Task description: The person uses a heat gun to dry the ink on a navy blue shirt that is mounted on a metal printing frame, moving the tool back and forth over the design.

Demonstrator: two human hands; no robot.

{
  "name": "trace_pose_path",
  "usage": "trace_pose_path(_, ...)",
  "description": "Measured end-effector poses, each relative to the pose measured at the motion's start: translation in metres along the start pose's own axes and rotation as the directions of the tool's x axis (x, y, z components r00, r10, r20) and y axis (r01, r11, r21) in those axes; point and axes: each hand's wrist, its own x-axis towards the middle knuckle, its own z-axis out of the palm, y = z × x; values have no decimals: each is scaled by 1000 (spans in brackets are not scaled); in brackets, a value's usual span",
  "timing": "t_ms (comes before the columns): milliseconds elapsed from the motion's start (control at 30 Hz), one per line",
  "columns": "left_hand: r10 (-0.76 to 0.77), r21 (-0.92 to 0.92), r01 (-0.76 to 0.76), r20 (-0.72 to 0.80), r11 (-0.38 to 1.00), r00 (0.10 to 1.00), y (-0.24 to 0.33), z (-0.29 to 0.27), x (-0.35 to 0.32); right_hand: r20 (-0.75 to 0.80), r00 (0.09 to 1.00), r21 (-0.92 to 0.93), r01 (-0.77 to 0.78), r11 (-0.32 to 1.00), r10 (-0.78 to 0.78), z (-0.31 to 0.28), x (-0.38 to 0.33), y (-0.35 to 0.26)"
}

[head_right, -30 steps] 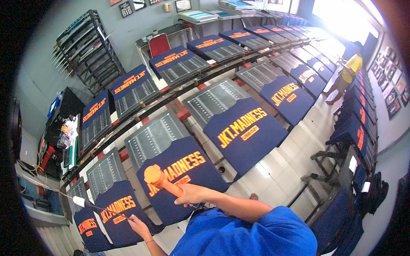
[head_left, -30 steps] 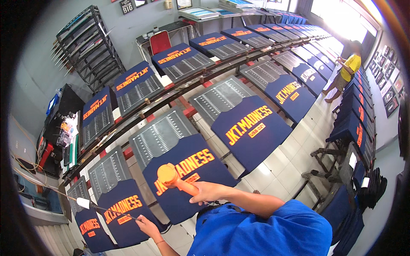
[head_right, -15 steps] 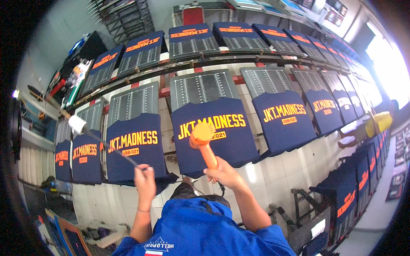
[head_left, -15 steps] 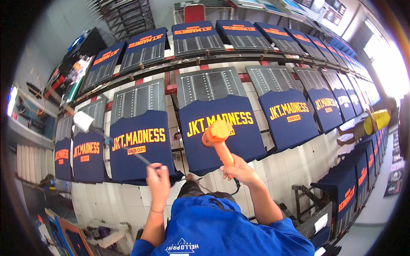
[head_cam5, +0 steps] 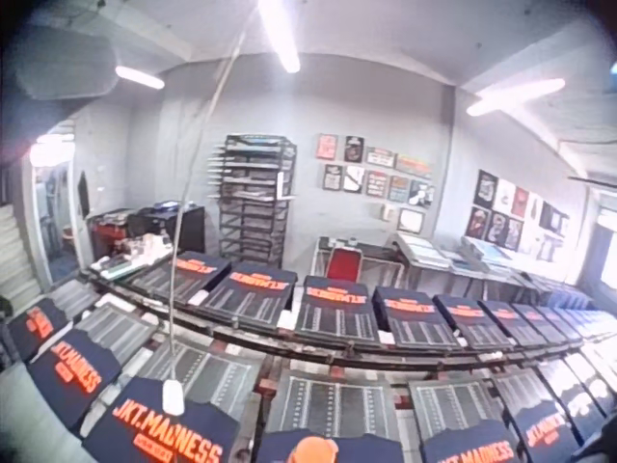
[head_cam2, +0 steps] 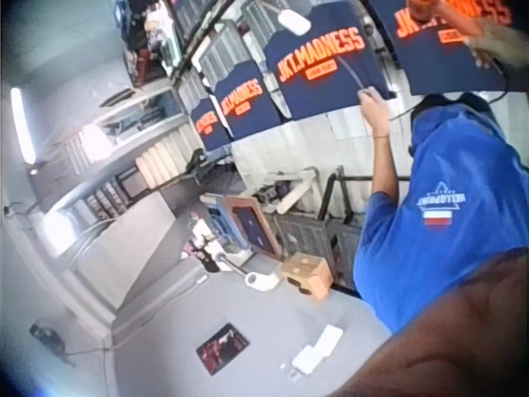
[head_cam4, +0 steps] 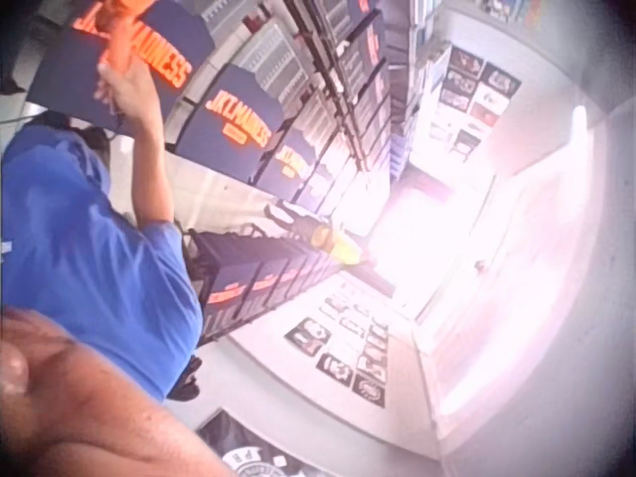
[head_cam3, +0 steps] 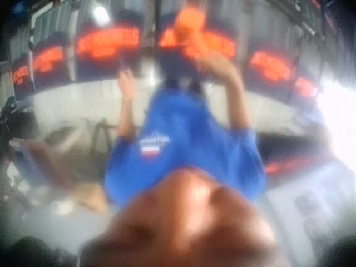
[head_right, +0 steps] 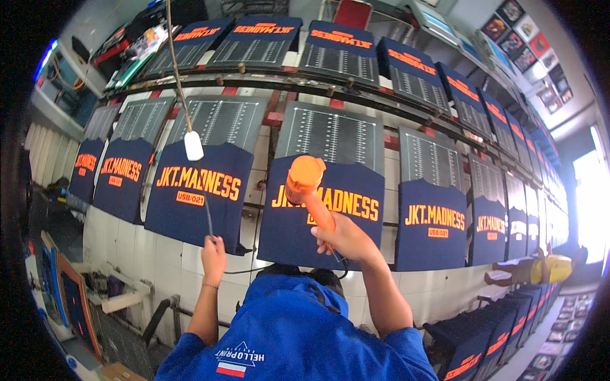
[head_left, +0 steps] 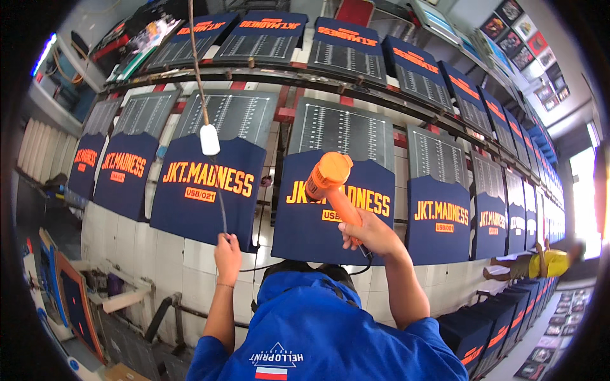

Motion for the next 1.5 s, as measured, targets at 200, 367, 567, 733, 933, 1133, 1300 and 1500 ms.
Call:
trace_pose_path(200,-184,166,259,-367,951,912,-41,-8,62,159,986,-151,-32,988,56,-25,53,-32)
trace_pose_path(367,-470,154,630,-537,762,700,-22,6,83,269,963,-69,-14,998,32,-30,82,-33)
trace_pose_path(567,-412,155,658,-669,737,619,-40,34,88,245,968,-41,65,997,-53,-27,98,-6)
trace_pose_path(733,-468,163,686,-619,709,631,-24,29,87,234,972,-52,17,998,-4,-31,101,-3)
trace_pose_path(933,-447,187,684,-631,705,634,-28,31,90,237,972,-29,7,1000,0,-31,105,-4)
trace_pose_path(1133,-452,188,686,-626,703,635,-27,31,89,236,971,-94,-20,995,42,-31,108,-8)
trace_pose_path(1300,-462,189,694,-622,695,632,-28,30,90,266,962,-97,-37,995,62,-30,103,-12)
trace_pose_path(1500,-464,192,692,-615,696,638,-23,28,90,257,965,-94,-25,995,49,-26,102,-7)
